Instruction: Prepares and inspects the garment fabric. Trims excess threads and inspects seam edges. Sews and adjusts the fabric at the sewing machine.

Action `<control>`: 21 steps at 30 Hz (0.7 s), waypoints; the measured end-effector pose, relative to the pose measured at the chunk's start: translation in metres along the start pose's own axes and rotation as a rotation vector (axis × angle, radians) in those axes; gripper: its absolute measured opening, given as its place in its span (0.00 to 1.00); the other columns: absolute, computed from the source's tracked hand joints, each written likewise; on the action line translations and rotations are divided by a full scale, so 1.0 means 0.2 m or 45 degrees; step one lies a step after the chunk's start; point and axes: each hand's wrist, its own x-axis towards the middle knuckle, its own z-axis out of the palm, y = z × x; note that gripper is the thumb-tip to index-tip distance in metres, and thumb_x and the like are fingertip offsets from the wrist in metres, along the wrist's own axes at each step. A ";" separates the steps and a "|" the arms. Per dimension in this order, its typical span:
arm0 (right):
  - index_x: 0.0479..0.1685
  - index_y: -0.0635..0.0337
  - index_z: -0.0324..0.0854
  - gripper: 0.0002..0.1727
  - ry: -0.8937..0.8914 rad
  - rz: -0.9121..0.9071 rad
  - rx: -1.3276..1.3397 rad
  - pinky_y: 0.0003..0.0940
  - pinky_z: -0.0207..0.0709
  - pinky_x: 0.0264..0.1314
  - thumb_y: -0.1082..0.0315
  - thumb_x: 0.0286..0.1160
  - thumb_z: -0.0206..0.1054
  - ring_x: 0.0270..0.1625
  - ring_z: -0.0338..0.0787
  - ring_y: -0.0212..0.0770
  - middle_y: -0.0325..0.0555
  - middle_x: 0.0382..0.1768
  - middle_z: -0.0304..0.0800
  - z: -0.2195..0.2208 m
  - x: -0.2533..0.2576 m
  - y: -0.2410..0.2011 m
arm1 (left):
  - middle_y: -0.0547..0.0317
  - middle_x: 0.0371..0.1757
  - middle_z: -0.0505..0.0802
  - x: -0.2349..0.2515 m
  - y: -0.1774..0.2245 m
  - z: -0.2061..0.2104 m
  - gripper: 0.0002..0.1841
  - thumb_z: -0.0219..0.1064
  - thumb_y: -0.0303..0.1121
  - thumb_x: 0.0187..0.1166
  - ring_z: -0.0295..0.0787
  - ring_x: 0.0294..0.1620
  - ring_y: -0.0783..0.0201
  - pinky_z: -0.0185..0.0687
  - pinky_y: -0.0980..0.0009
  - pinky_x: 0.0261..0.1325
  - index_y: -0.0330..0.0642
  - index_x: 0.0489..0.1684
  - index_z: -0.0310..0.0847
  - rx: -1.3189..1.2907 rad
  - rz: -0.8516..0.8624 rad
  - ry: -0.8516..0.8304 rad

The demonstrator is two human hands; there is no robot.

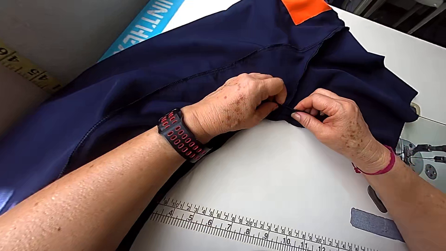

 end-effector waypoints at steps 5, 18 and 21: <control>0.34 0.58 0.90 0.05 0.008 0.040 -0.038 0.23 0.71 0.37 0.69 0.69 0.69 0.33 0.81 0.32 0.40 0.28 0.84 0.01 0.01 -0.02 | 0.60 0.34 0.88 0.00 -0.01 0.00 0.17 0.57 0.24 0.75 0.84 0.43 0.64 0.77 0.69 0.47 0.50 0.42 0.96 -0.034 0.085 -0.026; 0.33 0.56 0.87 0.06 0.007 0.258 -0.043 0.23 0.66 0.28 0.68 0.76 0.66 0.25 0.77 0.28 0.37 0.24 0.82 -0.01 0.01 -0.06 | 0.41 0.62 0.89 0.02 0.02 0.00 0.15 0.60 0.25 0.70 0.83 0.60 0.46 0.78 0.53 0.53 0.48 0.30 0.97 -0.010 0.259 -0.120; 0.34 0.57 0.88 0.05 -0.011 0.250 0.014 0.19 0.68 0.28 0.69 0.74 0.68 0.26 0.78 0.25 0.37 0.26 0.84 -0.02 0.00 -0.05 | 0.47 0.63 0.89 0.01 0.02 -0.01 0.14 0.60 0.31 0.69 0.81 0.63 0.49 0.76 0.54 0.56 0.49 0.30 0.96 -0.010 0.248 -0.162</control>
